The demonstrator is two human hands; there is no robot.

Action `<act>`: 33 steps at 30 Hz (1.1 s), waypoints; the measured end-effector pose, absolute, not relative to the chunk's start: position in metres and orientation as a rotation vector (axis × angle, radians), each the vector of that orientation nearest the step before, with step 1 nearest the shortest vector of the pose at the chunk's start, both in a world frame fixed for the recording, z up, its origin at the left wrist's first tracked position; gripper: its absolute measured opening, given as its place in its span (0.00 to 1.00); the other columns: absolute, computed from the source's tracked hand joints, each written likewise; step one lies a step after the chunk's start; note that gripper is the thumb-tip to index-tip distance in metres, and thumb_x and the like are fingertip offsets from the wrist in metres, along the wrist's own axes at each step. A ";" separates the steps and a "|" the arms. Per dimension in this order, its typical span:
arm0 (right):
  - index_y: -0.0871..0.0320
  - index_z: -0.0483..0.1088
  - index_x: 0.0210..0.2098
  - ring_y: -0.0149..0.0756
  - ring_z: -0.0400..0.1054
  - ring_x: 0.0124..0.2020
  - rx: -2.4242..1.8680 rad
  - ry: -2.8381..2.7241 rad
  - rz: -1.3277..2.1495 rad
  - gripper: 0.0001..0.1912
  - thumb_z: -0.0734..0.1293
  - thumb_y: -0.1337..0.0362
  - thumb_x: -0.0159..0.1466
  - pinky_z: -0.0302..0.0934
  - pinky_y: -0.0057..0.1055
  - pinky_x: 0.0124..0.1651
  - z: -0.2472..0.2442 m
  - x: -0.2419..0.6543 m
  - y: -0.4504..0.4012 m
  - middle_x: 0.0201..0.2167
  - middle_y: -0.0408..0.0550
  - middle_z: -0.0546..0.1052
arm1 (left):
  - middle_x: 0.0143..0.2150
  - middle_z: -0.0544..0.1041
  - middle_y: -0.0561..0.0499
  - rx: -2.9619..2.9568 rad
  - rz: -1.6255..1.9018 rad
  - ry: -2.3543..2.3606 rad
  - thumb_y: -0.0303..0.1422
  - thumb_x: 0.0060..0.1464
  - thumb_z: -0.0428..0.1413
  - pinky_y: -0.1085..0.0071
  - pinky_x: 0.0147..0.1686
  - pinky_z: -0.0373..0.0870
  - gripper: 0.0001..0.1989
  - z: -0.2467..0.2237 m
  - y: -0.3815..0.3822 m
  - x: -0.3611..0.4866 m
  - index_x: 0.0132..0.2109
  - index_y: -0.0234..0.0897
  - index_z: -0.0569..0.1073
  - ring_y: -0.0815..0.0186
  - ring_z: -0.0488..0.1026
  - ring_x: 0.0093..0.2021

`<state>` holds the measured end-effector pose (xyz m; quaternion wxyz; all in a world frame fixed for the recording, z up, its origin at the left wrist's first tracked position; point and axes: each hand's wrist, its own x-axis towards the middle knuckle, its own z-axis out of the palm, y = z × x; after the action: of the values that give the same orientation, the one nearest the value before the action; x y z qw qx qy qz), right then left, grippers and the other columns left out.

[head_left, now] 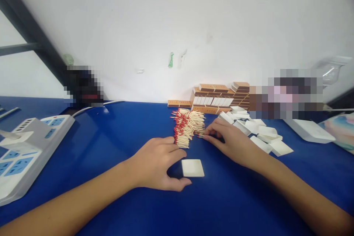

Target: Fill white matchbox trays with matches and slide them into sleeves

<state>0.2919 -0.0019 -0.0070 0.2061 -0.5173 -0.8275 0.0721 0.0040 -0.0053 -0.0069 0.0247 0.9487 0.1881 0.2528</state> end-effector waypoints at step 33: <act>0.54 0.68 0.35 0.39 0.70 0.35 -1.414 -2.306 0.260 0.10 0.64 0.59 0.73 0.66 0.37 0.38 -0.002 0.285 -0.007 0.36 0.48 0.74 | 0.29 0.77 0.51 2.934 0.645 0.596 0.49 0.54 0.62 0.65 0.30 0.67 0.21 -0.004 -0.005 0.002 0.44 0.36 0.79 0.62 0.72 0.30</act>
<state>0.2845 -0.0068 -0.0020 0.2105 -0.5087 -0.8296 0.0935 0.0016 -0.0052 -0.0035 0.0396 0.9572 0.1946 0.2105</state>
